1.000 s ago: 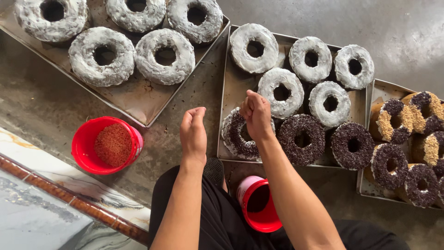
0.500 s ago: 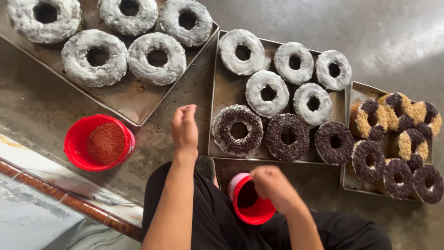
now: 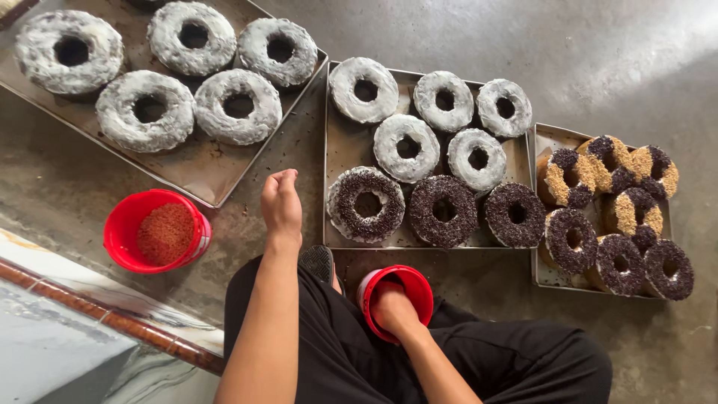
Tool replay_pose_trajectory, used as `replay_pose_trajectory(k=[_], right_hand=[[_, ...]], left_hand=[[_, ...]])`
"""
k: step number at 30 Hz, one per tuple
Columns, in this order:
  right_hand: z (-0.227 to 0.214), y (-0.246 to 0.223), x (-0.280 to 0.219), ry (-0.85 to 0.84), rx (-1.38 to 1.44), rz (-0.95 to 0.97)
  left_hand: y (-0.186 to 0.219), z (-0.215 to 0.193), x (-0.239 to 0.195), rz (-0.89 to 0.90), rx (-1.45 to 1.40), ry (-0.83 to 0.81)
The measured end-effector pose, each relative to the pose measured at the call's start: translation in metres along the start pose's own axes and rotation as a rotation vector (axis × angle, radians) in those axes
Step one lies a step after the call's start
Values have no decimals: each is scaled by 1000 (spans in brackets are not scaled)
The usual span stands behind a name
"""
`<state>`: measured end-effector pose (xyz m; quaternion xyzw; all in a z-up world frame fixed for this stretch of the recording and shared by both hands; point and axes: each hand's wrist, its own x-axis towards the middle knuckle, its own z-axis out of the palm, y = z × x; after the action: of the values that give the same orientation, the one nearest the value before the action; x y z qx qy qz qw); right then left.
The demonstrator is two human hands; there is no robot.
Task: The person sits on the floor and decorates donuts by sprinkling dark granules from a red bucket onto their surfaces. They handle each donut individually, rotate them, and press the topping into place before returning them to the tray.
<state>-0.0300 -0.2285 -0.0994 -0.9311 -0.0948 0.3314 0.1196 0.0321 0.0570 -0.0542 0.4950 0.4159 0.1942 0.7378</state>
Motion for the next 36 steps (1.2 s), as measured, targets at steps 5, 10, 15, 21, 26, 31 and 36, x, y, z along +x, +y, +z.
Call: replay_pose_trajectory(k=[5,10,15,21,26,31,36], right_hand=[[23,26,20,-92,131,11],[39,53,32,-148,418,-19],[17,37,13,2,143,35],[-75,-4,-37,-179,998,107],[-143,-23,17,79,1750,3],[-152,-38,111,323,1907,-89],[-147,-41,177,459,1937,-105]], left_hand=[[2,-1,1,-26,9,14],[1,-1,2,-10,-7,3],[2,1,0,-16,-19,-5],[-1,-1,4,-14,-44,-4],[-6,4,6,6,-79,-28],[1,4,2,-49,-32,-24],[3,5,2,-61,-10,-8]])
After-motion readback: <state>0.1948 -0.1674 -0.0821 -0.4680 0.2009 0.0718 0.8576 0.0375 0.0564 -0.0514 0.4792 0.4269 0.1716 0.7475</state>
